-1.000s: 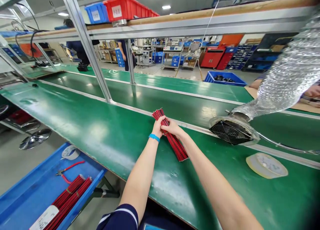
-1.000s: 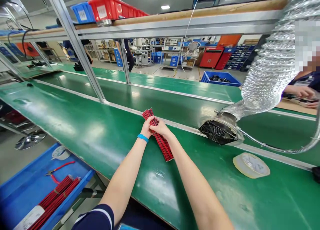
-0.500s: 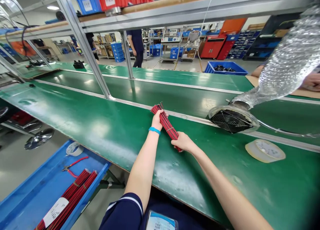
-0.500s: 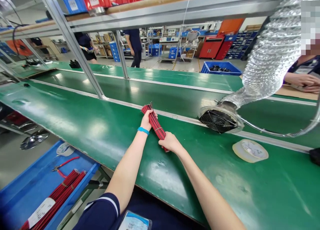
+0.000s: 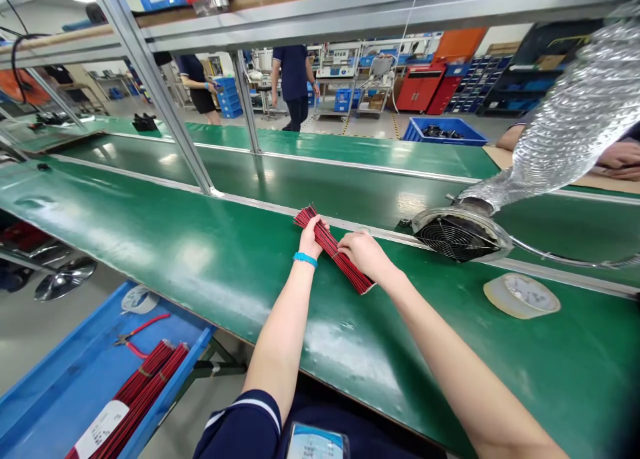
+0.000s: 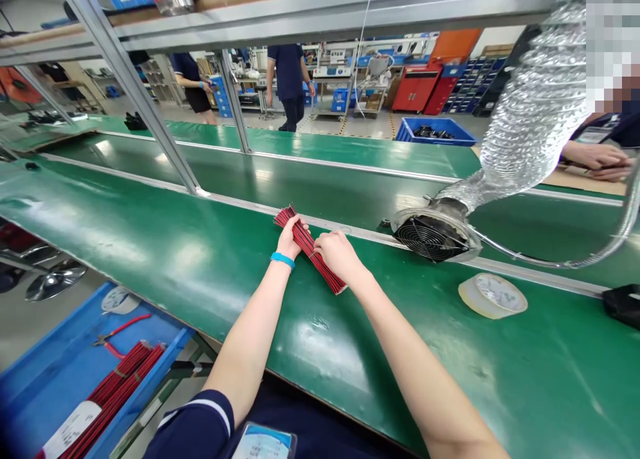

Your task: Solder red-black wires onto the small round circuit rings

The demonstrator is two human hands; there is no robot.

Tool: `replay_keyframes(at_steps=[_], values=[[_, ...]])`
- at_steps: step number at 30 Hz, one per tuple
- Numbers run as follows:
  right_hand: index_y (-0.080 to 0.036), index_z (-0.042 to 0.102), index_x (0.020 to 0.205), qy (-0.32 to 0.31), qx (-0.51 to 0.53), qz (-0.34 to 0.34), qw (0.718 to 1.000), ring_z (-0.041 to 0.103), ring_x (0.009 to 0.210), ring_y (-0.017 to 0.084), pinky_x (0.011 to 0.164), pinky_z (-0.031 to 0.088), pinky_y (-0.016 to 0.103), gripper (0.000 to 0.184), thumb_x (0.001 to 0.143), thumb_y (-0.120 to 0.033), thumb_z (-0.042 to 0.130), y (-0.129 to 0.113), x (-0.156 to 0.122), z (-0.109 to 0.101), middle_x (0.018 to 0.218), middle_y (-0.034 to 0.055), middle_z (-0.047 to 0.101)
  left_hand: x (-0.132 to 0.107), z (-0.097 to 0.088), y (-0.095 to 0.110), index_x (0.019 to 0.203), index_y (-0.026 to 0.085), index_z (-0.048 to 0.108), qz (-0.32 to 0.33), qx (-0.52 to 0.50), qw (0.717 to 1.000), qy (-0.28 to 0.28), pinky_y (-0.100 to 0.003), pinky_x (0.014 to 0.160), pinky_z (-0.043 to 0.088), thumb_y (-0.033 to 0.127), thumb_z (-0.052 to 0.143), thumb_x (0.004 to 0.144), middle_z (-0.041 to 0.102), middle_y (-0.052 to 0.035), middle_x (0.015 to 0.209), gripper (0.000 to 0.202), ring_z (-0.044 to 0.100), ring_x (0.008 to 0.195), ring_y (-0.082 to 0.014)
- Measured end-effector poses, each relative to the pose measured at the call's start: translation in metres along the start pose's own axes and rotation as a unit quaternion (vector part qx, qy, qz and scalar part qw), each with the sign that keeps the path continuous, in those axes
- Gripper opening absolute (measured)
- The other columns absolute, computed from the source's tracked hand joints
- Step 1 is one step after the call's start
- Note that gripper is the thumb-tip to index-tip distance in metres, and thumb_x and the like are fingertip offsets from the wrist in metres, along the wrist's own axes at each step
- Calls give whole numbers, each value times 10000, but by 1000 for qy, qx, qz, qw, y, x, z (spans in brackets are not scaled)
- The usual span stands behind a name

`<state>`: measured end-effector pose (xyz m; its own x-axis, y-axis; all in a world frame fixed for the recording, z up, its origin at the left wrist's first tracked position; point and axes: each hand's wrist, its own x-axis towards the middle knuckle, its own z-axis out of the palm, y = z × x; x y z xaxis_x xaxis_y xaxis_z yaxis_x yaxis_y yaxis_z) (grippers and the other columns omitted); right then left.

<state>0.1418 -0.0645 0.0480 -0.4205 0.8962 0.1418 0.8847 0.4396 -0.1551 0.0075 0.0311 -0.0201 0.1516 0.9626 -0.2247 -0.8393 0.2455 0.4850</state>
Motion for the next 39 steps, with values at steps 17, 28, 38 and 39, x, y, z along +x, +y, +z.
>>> replay_keyframes(at_steps=[17, 28, 38, 39], values=[[-69, 646, 1046, -56, -253, -200, 945, 637, 869, 280, 762, 372, 379, 241, 1048, -130, 413, 9, -24, 9, 921, 163, 686, 3, 1, -3, 775, 189, 564, -44, 49, 998, 1, -242, 597, 465, 217, 747, 894, 614, 54, 637, 221, 614, 538, -93], [-101, 632, 989, -107, -270, -239, 927, 658, 842, 270, 705, 365, 371, 178, 985, -55, 461, -3, -64, 8, 910, 134, 693, -1, 4, -3, 770, 172, 585, -96, 100, 990, -22, -268, 575, 477, 180, 669, 938, 609, 34, 630, 188, 601, 523, -104], [-121, 602, 981, -109, -206, -220, 947, 655, 847, 258, 742, 384, 354, 83, 987, -110, 520, -6, -79, 11, 917, 133, 689, -3, 6, 8, 766, 178, 573, -118, 106, 987, -17, -263, 564, 477, 165, 653, 954, 602, 33, 620, 205, 588, 508, -101], [-123, 600, 982, -106, -203, -223, 947, 650, 843, 257, 742, 382, 354, 85, 985, -107, 516, -7, -81, 12, 917, 133, 687, -4, 6, 9, 767, 179, 574, -120, 105, 987, -18, -264, 564, 480, 166, 660, 952, 603, 32, 623, 205, 588, 509, -102]])
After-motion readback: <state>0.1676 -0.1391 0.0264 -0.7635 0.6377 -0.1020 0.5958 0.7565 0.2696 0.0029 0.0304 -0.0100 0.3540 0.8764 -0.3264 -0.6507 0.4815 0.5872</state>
